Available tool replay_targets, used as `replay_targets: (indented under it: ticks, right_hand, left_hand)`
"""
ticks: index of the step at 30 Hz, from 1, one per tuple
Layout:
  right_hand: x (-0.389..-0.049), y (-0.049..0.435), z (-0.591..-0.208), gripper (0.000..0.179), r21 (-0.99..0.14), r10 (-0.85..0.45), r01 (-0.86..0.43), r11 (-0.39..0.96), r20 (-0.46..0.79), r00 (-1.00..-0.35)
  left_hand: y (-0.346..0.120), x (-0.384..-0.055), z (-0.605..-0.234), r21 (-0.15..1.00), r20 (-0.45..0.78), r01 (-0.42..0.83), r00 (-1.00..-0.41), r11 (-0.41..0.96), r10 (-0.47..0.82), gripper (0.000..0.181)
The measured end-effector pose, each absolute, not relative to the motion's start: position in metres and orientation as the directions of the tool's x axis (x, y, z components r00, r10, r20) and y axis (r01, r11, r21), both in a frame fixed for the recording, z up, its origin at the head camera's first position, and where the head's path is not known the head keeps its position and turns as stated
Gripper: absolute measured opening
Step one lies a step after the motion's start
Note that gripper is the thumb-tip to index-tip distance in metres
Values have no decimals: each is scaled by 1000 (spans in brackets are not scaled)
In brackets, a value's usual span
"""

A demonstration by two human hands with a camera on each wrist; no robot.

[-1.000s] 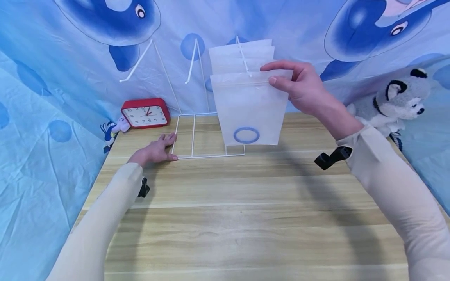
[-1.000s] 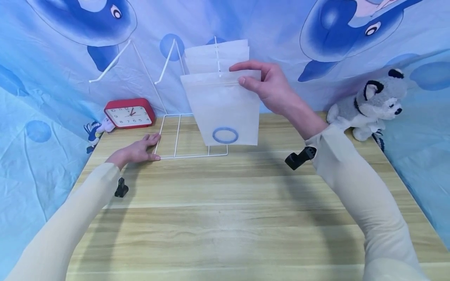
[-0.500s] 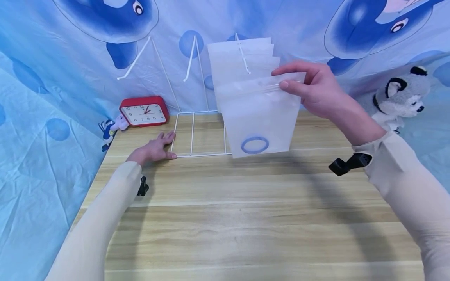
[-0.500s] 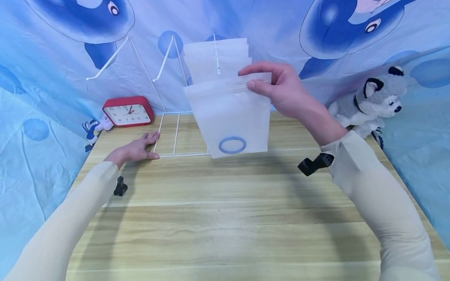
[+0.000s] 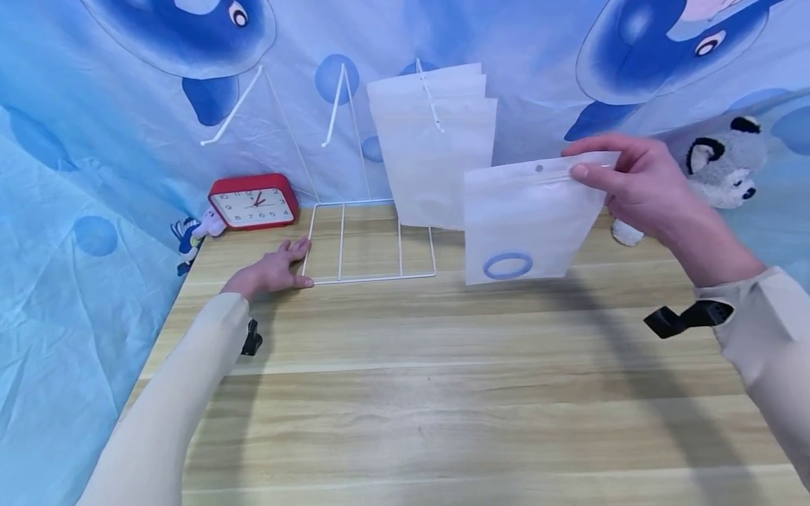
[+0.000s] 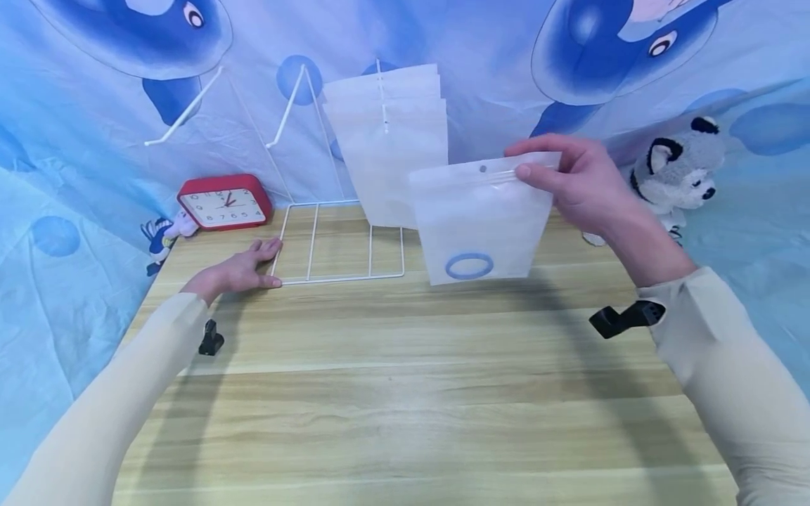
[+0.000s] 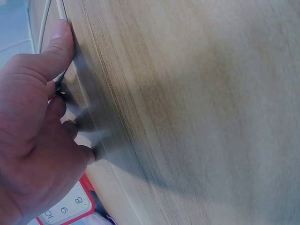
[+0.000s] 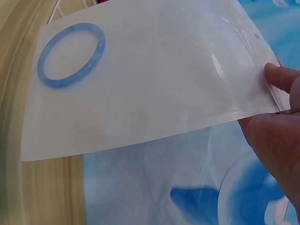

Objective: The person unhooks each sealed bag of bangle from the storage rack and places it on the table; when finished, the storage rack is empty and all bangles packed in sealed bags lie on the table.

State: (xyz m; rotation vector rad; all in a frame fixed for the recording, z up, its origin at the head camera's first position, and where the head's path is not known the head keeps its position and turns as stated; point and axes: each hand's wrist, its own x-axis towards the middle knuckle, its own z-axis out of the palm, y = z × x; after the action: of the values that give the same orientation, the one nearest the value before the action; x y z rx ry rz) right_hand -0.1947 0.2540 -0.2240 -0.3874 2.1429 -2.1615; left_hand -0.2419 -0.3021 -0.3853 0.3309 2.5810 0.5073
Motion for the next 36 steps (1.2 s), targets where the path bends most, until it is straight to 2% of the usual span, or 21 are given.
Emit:
replay_targets:
  ticks: [5,11,21,24,27,31,36]
  right_hand:
    - [-194,282,-233,29,-994,-187,-74,-75,87,-979]
    - [-193,317,-242,32,-998,-97,-11,-62,16,-995]
    - [-186,373,-259,28,-995,-32,-99,-28,100,-994]
    - [-183,389,-262,31,-995,9,-94,35,94,-996]
    - [-181,405,-265,31,-983,21,-86,161,90,-996]
    - [-177,428,-271,28,-963,-23,-84,254,81,-996]
    - [-173,461,-272,28,-940,-52,-13,341,-5,-999]
  left_hand:
    - [-302,-239,-383,419,-406,153,-850,895,335,97]
    - [-303,-238,-383,414,-411,137,-854,900,319,98]
    - [-299,-241,-383,404,-436,103,-852,909,290,100]
    - [-299,-240,-382,403,-437,100,-852,910,288,100]
    - [-299,-240,-383,406,-434,102,-853,908,290,100]
    - [-299,-241,-384,410,-430,113,-851,905,300,100]
    - [-300,-240,-384,406,-435,114,-849,907,301,101]
